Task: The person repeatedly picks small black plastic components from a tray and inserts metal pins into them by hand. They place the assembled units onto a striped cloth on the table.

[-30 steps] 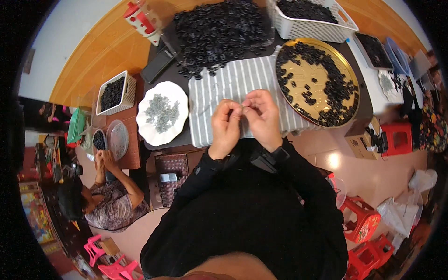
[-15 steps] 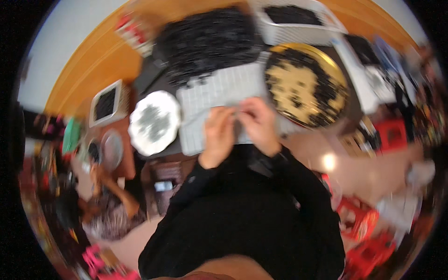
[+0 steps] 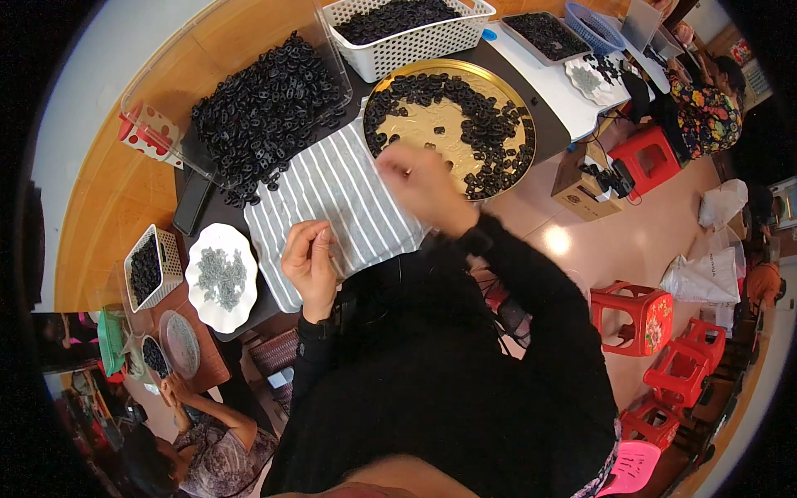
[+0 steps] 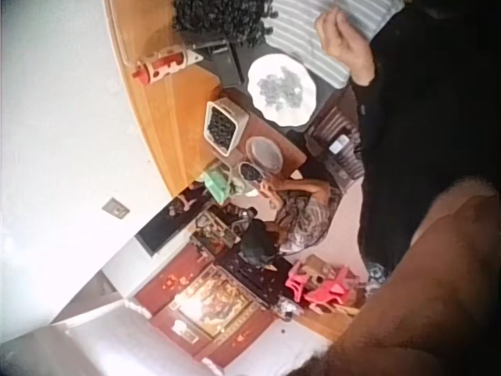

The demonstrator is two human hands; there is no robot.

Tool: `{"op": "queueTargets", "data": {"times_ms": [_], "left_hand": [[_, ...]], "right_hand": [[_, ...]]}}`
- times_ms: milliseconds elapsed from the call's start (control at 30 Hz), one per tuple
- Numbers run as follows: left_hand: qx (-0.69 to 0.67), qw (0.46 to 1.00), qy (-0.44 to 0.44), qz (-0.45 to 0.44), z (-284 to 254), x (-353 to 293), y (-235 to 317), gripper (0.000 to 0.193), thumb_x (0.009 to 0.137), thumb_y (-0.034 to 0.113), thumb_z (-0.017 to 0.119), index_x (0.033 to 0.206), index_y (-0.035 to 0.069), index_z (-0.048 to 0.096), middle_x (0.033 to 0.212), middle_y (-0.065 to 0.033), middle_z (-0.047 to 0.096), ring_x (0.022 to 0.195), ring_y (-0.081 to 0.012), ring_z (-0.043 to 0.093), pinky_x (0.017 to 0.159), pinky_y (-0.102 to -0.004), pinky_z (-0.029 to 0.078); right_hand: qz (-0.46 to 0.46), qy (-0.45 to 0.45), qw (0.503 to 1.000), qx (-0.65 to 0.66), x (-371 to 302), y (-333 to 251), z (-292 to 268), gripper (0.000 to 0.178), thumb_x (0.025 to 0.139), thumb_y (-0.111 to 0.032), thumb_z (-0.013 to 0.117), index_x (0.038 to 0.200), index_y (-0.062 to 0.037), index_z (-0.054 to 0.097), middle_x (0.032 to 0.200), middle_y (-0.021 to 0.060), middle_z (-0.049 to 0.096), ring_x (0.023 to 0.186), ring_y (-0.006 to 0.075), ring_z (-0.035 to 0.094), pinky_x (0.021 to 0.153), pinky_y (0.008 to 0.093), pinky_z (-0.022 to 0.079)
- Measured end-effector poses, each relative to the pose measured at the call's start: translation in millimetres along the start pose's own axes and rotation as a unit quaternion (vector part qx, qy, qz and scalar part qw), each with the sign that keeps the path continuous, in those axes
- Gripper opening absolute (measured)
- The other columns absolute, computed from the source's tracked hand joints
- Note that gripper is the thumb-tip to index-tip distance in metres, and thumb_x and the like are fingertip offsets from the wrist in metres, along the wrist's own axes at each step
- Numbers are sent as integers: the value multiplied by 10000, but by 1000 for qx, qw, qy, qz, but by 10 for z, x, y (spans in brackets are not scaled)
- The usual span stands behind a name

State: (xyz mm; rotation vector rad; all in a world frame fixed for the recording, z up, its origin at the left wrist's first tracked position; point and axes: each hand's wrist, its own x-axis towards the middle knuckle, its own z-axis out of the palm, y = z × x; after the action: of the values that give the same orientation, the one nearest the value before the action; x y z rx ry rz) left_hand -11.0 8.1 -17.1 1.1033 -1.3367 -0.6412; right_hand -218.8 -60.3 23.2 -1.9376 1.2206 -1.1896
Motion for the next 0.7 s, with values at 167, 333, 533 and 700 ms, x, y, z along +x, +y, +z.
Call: {"op": "queueTargets", "data": {"times_ms": [167, 333, 533, 700], "left_hand": [[-94, 993, 2, -74, 35, 24, -32, 74, 911, -4, 606, 934, -29, 672, 915, -64, 598, 710, -104, 580, 577, -207, 442], [-118, 990, 8, -78, 14, 16, -67, 82, 911, -8, 598, 939, -31, 671, 918, -61, 593, 698, -101, 576, 566, -204, 429], [-134, 988, 20, -76, -4, 11, -100, 90, 904, -17, 588, 939, -36, 668, 904, -62, 593, 699, -99, 577, 553, -205, 418], [-173, 979, 21, -104, -37, 21, -103, 91, 912, -14, 586, 943, -36, 668, 907, -51, 595, 709, -91, 585, 543, -195, 416]], "right_hand": [[-71, -22, 951, -301, 333, 481, -652, 123, 761, -24, 607, 880, 6, 619, 825, 162, 630, 775, 333, 632, 687, 395, 500], [-80, -151, 904, -391, 359, 460, -541, 158, 745, -60, 616, 885, 9, 594, 792, 190, 622, 796, 367, 627, 706, 459, 494], [-142, -231, 866, -421, 401, 374, -407, 224, 787, -189, 686, 864, -15, 569, 763, 177, 589, 759, 367, 611, 680, 447, 495], [-151, -243, 865, -413, 434, 290, -413, 157, 797, -126, 621, 889, -1, 598, 790, 192, 598, 779, 373, 613, 729, 457, 496]]}}
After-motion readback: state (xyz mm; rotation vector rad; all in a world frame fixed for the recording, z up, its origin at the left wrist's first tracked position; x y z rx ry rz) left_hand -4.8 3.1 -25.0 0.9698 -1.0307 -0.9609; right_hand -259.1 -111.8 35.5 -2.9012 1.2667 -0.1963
